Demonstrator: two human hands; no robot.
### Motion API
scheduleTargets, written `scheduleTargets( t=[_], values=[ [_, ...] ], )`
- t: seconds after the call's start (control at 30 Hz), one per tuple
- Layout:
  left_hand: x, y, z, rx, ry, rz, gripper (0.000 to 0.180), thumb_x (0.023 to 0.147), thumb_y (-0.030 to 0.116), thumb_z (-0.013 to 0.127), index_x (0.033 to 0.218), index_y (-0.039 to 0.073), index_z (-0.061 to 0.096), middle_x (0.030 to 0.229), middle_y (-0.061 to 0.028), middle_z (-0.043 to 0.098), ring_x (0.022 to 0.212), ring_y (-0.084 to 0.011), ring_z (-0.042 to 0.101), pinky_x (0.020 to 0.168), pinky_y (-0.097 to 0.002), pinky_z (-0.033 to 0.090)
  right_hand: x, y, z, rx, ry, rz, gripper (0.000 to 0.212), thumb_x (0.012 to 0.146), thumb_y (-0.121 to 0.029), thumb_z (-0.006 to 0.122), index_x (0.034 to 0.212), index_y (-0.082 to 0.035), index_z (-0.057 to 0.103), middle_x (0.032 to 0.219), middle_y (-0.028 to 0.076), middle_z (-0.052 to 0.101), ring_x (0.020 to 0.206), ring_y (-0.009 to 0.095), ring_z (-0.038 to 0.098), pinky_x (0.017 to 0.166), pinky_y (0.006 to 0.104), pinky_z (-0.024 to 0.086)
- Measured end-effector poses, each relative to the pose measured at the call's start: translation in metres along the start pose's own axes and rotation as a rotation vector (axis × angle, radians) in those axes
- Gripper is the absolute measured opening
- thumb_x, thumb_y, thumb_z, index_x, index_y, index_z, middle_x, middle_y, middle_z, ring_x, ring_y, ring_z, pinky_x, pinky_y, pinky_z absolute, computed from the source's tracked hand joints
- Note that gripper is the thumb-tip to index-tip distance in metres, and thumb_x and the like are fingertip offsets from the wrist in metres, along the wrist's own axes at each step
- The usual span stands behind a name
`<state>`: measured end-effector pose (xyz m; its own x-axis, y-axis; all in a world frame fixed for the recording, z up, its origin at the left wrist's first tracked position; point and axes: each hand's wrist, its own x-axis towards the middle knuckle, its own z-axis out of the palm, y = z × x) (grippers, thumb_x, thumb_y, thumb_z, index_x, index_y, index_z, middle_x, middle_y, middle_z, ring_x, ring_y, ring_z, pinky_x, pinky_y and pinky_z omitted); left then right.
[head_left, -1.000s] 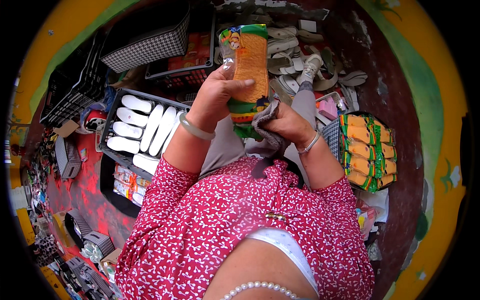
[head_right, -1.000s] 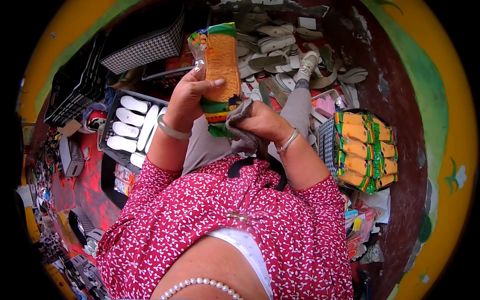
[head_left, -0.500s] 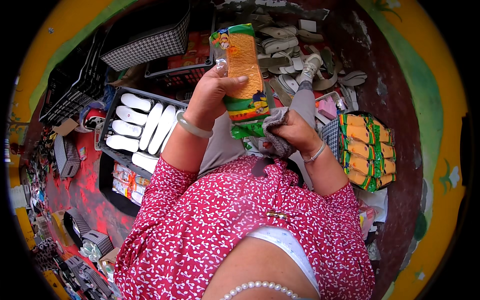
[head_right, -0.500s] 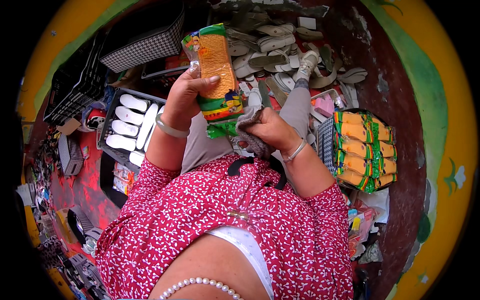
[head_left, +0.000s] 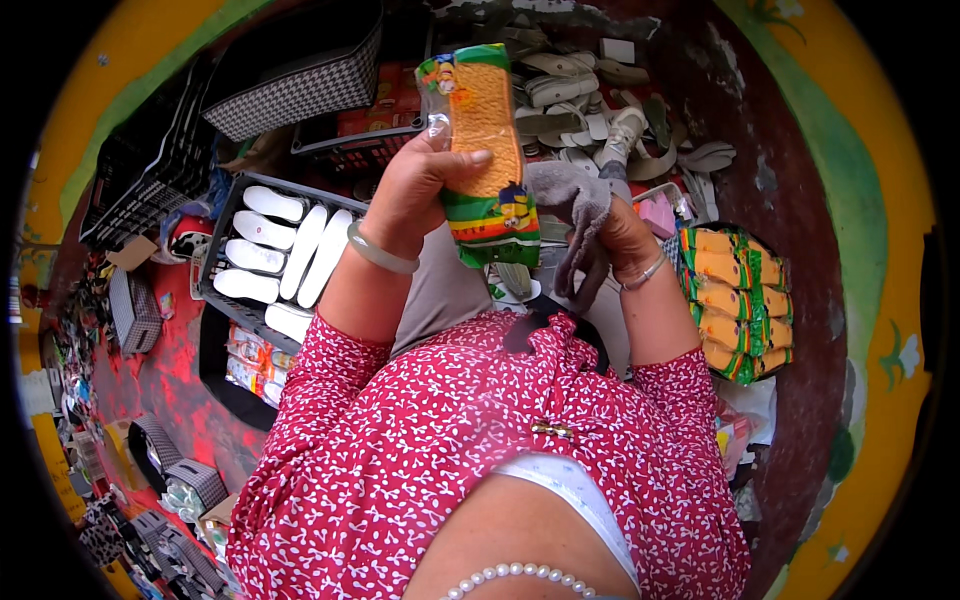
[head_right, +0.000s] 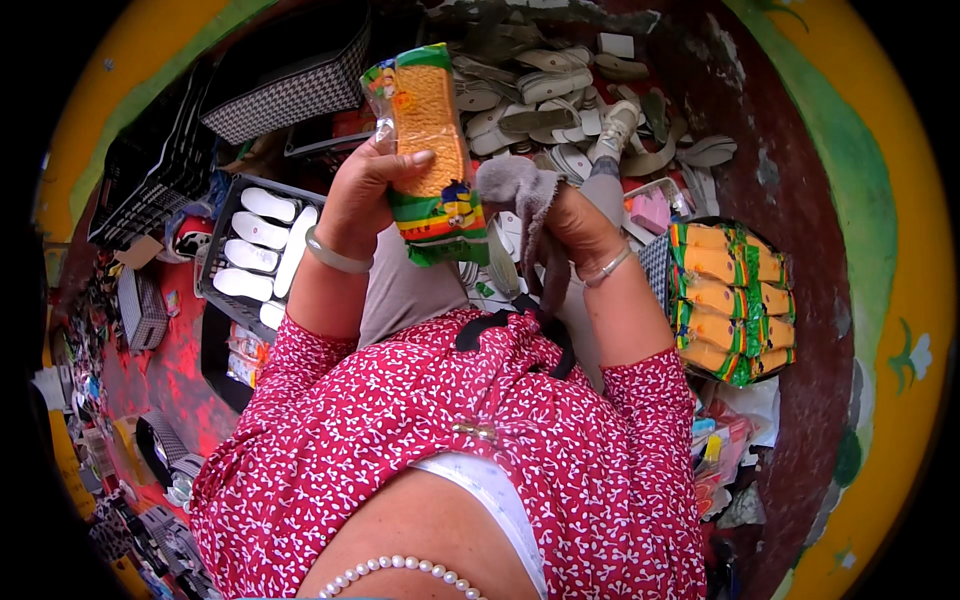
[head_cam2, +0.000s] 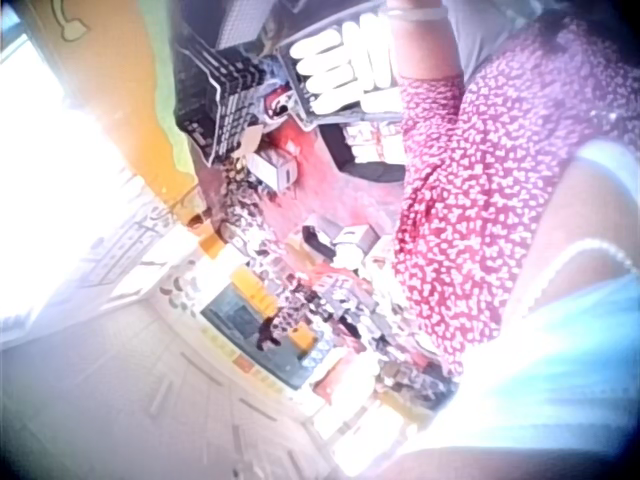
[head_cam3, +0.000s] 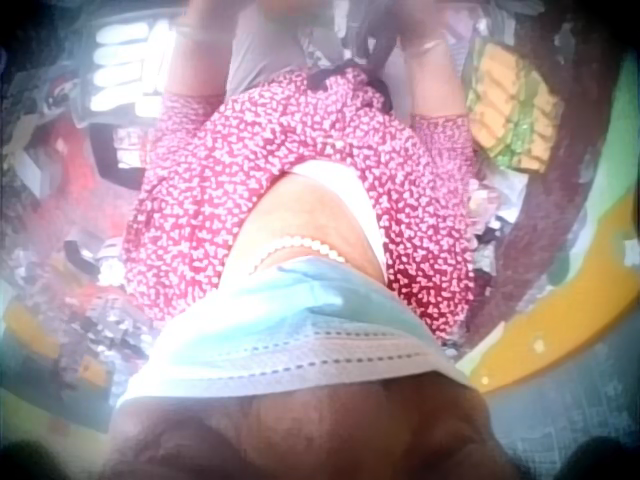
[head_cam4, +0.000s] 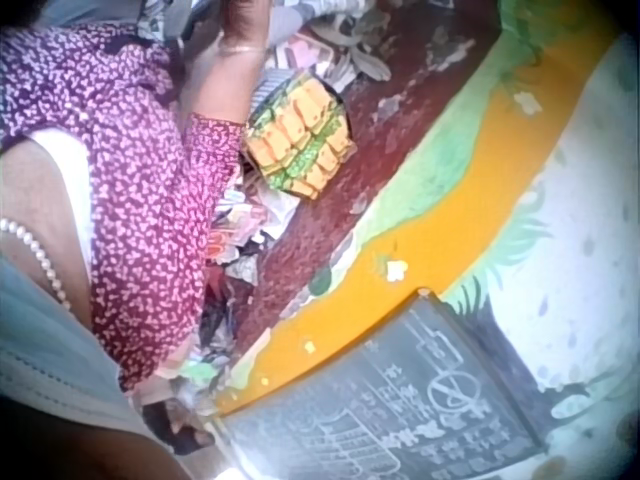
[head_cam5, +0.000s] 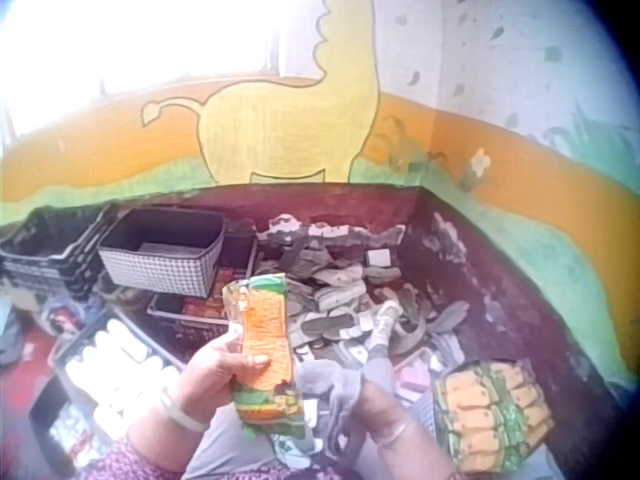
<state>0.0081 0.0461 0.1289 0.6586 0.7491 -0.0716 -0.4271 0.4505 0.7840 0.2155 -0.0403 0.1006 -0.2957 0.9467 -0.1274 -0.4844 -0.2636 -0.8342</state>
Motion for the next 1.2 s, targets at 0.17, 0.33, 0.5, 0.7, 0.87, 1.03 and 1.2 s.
scheduleTargets(
  t=[0.17, 0.33, 0.5, 0.7, 0.87, 1.03, 1.2],
  values=[
    [0.003, -0.020, 0.003, 0.157, -0.008, 0.030, 0.037, 0.078, -0.004, 0.057, 0.115, -0.002, 0.054, 0.102, -0.0106, 0.063, 0.091, -0.0189, 0.062, 0.083, -0.0294, 0.049, 0.018, 0.005, 0.012, -0.281, 0.029, 0.064, 0.032, 0.081, -0.013, 0.065, 0.108, 0.001, 0.057, 0.093, 0.006, 0.063, 0.076, 0.013, 0.061, 0.066, 0.0242, 0.050],
    [0.000, -0.017, 0.004, 0.113, 0.012, 0.038, 0.037, 0.077, -0.005, 0.057, 0.114, -0.004, 0.054, 0.104, -0.0114, 0.062, 0.092, -0.0192, 0.061, 0.084, -0.0296, 0.048, 0.022, 0.008, 0.006, -0.310, 0.011, 0.045, 0.026, 0.080, -0.003, 0.061, 0.105, 0.002, 0.057, 0.091, 0.007, 0.063, 0.077, 0.014, 0.062, 0.067, 0.0260, 0.052],
    [0.002, -0.017, 0.000, -0.009, 0.010, -0.005, 0.038, 0.077, -0.005, 0.056, 0.115, -0.006, 0.052, 0.105, -0.0131, 0.061, 0.092, -0.0214, 0.061, 0.086, -0.0318, 0.047, 0.011, 0.015, 0.008, -0.213, -0.014, -0.028, 0.023, 0.081, -0.006, 0.064, 0.102, 0.000, 0.059, 0.091, 0.006, 0.063, 0.080, 0.012, 0.061, 0.070, 0.0246, 0.051],
    [0.000, -0.013, 0.002, -0.006, -0.001, -0.072, 0.037, 0.077, -0.006, 0.055, 0.114, -0.006, 0.052, 0.105, -0.0140, 0.061, 0.092, -0.0219, 0.061, 0.086, -0.0326, 0.048, 0.006, 0.013, -0.004, -0.226, -0.035, 0.018, 0.023, 0.077, -0.003, 0.065, 0.099, 0.000, 0.060, 0.090, 0.005, 0.064, 0.082, 0.012, 0.060, 0.074, 0.0247, 0.049],
    [-0.003, -0.013, 0.007, -0.003, 0.017, -0.009, 0.036, 0.078, -0.005, 0.055, 0.113, -0.006, 0.052, 0.104, -0.0141, 0.061, 0.092, -0.0218, 0.061, 0.085, -0.0328, 0.048, -0.001, 0.013, -0.008, -0.229, -0.027, 0.010, 0.021, 0.076, -0.004, 0.066, 0.096, -0.001, 0.060, 0.089, 0.003, 0.063, 0.081, 0.011, 0.059, 0.073, 0.0243, 0.048],
    [-0.001, 0.013, -0.006, 0.032, 0.044, 0.160, 0.039, 0.079, -0.004, 0.054, 0.118, -0.004, 0.048, 0.106, -0.0142, 0.060, 0.095, -0.0235, 0.061, 0.087, -0.0351, 0.048, -0.015, 0.004, -0.032, -0.108, 0.060, -0.089, 0.030, 0.076, -0.008, 0.068, 0.104, -0.002, 0.058, 0.094, 0.004, 0.062, 0.084, 0.013, 0.059, 0.078, 0.0267, 0.047],
    [0.002, 0.007, -0.002, 0.031, 0.047, 0.153, 0.037, 0.079, -0.004, 0.055, 0.115, -0.004, 0.050, 0.104, -0.0132, 0.061, 0.094, -0.0225, 0.061, 0.085, -0.0340, 0.049, 0.004, 0.001, -0.020, -0.141, 0.110, -0.076, 0.043, 0.085, -0.025, 0.062, 0.119, -0.002, 0.049, 0.095, 0.007, 0.061, 0.082, 0.013, 0.060, 0.073, 0.0259, 0.049]
  ],
)
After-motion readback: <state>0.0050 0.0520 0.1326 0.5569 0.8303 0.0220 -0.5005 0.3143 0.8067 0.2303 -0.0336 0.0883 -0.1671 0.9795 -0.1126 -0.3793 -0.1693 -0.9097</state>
